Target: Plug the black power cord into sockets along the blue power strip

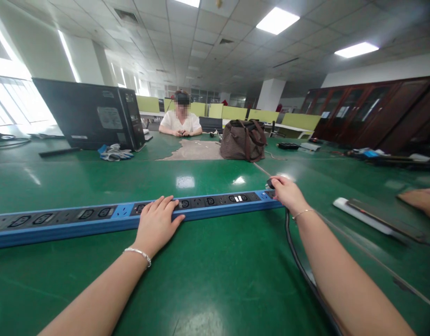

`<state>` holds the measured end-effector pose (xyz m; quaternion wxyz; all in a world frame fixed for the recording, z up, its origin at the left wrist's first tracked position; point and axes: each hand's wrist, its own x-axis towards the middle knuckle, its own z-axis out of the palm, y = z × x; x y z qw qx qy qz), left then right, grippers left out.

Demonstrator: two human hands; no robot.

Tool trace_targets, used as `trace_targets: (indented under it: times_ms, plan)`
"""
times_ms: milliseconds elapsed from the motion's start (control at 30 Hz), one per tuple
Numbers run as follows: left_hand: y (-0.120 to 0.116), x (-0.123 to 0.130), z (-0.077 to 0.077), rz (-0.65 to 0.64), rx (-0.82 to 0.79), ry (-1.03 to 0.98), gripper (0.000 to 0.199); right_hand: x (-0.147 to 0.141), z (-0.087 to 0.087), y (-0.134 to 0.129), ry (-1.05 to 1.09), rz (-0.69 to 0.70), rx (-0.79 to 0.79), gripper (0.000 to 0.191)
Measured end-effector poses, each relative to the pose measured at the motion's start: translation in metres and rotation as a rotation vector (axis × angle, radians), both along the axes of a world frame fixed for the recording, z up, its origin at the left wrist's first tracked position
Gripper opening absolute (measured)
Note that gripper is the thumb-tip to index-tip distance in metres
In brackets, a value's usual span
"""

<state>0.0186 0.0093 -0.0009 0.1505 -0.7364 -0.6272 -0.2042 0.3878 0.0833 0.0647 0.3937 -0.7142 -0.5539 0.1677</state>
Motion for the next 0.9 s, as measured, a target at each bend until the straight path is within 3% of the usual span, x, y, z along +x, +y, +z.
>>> trace_targets:
  times_ms: [200, 533, 700, 900]
  plan:
    - [0.000, 0.000, 0.000, -0.003, 0.010, 0.015, 0.042, 0.004, -0.021, 0.006, -0.304, 0.017, -0.113, 0.036]
    - [0.001, 0.000, 0.001, -0.009, -0.001, 0.002, 0.043, 0.011, -0.023, 0.009, -0.417, 0.008, -0.153, 0.040]
    - [0.000, 0.000, 0.002, -0.010, -0.004, -0.007, 0.042, 0.004, -0.017, 0.010, -0.566, 0.070, -0.214, 0.038]
    - [-0.001, 0.001, 0.003, -0.001, -0.019, 0.018, 0.043, -0.006, -0.017, 0.003, -0.695, 0.038, -0.280, 0.043]
